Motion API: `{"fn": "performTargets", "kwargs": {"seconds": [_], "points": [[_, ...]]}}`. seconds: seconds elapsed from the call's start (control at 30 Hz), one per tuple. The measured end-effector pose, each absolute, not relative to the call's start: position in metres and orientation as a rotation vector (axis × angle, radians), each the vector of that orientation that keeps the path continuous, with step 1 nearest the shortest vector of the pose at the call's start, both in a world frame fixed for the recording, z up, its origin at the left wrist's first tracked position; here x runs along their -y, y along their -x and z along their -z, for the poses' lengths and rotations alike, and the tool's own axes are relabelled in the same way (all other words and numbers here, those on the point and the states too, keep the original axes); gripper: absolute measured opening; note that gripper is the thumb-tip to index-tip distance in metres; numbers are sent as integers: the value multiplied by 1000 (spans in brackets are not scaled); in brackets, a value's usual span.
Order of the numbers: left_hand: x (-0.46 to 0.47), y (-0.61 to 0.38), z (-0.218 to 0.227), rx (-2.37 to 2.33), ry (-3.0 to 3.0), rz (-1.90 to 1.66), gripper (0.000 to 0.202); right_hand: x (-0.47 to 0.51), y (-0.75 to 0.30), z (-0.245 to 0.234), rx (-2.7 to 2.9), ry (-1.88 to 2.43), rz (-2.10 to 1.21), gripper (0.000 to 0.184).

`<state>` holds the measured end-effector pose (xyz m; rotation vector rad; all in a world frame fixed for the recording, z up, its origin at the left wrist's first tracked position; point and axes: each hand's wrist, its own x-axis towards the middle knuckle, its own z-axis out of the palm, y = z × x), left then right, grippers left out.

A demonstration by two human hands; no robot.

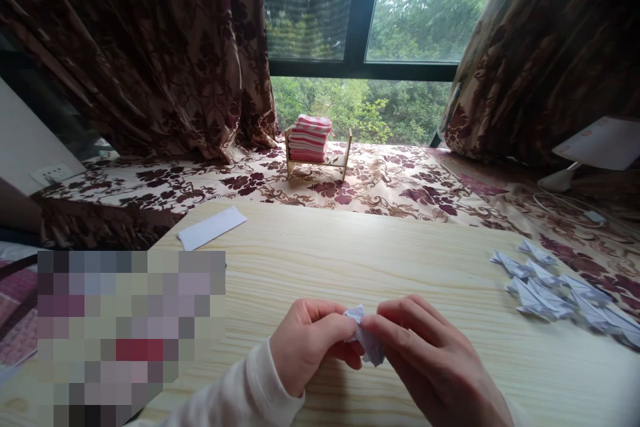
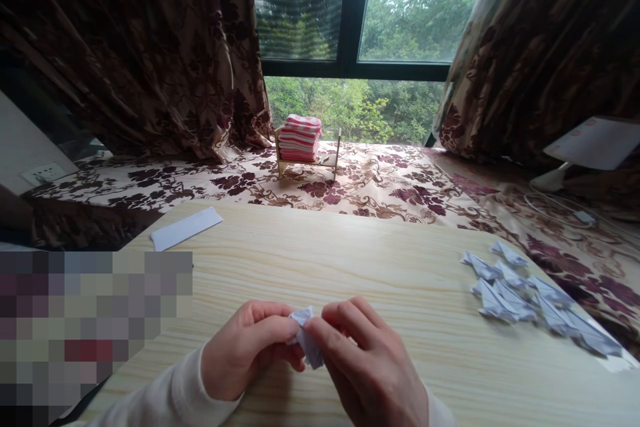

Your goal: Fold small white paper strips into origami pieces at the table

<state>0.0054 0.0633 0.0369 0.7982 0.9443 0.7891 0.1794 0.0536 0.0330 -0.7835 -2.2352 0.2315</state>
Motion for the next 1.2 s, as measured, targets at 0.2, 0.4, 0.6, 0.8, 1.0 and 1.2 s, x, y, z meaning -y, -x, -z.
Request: {"fn": "performTargets", "kwargs": {"seconds": [0.2,0.4,0.6,0.8,1.0,1.2], "points": [[-63,-6,-36,-943,-789,-820,32,-55,-182,-30,2244,786,-178,33],[-60,-7,-43,-1135,-1276,-901,32,-52,-181,-31,1979,995,-467,16],[-55,-10,-43,-1158,-1520,-1016,29,-57,-174,-30,1877,1072,-657,17],[-59,-6,-41,-1172,-1458,-957,23,-55,-173,-29,1861,1011,-632,14],[-60,-6,-42,-1084,-1387,-973,25,-54,-172,-35,1801,1037,-743,25],[-60,-9,-44,-1100,-1227,-899,24,-58,-176,-33,1746,1068,-819,26]]}}
